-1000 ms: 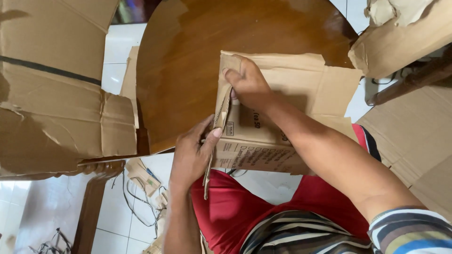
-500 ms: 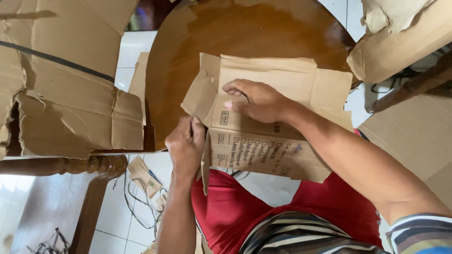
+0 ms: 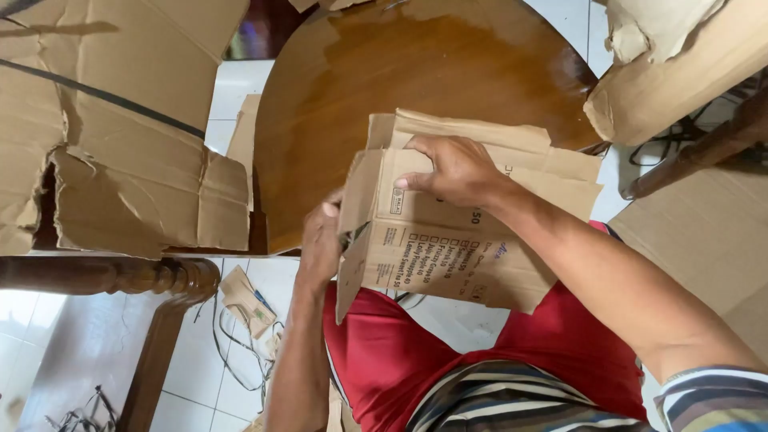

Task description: Wrapping a wooden chair seat with cardboard and securing it with plastic ties for protection.

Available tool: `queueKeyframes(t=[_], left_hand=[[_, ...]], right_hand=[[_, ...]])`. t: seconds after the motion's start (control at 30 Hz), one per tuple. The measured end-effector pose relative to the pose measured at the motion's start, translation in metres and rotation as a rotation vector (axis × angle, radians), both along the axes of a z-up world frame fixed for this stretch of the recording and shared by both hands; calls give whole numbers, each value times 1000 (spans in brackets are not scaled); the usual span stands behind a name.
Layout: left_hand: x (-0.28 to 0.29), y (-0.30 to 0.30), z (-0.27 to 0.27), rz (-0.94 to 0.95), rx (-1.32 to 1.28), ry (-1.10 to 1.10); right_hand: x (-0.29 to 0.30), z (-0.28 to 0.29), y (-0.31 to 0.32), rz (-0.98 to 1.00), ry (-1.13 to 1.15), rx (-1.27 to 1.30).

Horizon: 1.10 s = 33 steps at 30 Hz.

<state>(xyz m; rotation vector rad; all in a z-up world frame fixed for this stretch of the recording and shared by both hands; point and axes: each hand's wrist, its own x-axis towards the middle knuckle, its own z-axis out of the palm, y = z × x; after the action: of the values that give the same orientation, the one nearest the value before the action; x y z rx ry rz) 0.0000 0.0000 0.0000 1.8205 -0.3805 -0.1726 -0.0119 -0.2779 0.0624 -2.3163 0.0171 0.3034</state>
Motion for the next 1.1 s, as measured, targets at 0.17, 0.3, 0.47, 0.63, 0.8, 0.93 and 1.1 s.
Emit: queueKeyframes(t=[0.17, 0.3, 0.47, 0.63, 0.8, 0.93, 1.1], left_hand=[[-5, -18, 44, -239, 130, -196], [-7, -32, 88, -309, 147, -216], [-4, -51, 116, -54, 660, -55], [-4, -30, 130, -3, 409, 41], [12, -13, 135, -75, 447, 34], [17, 1, 143, -129, 549, 184], [19, 27, 155, -64, 460, 381]], right_hand=[[-9, -8, 3, 32, -240, -18], [-7, -13, 3, 85, -264, -88], [-6, -21, 2, 125, -344, -86], [-14, -19, -5, 151, -442, -58], [-22, -10, -2, 262, -699, -71], [-30, -15, -1, 316, -770, -124], [-49, 24, -4, 353, -947, 38]])
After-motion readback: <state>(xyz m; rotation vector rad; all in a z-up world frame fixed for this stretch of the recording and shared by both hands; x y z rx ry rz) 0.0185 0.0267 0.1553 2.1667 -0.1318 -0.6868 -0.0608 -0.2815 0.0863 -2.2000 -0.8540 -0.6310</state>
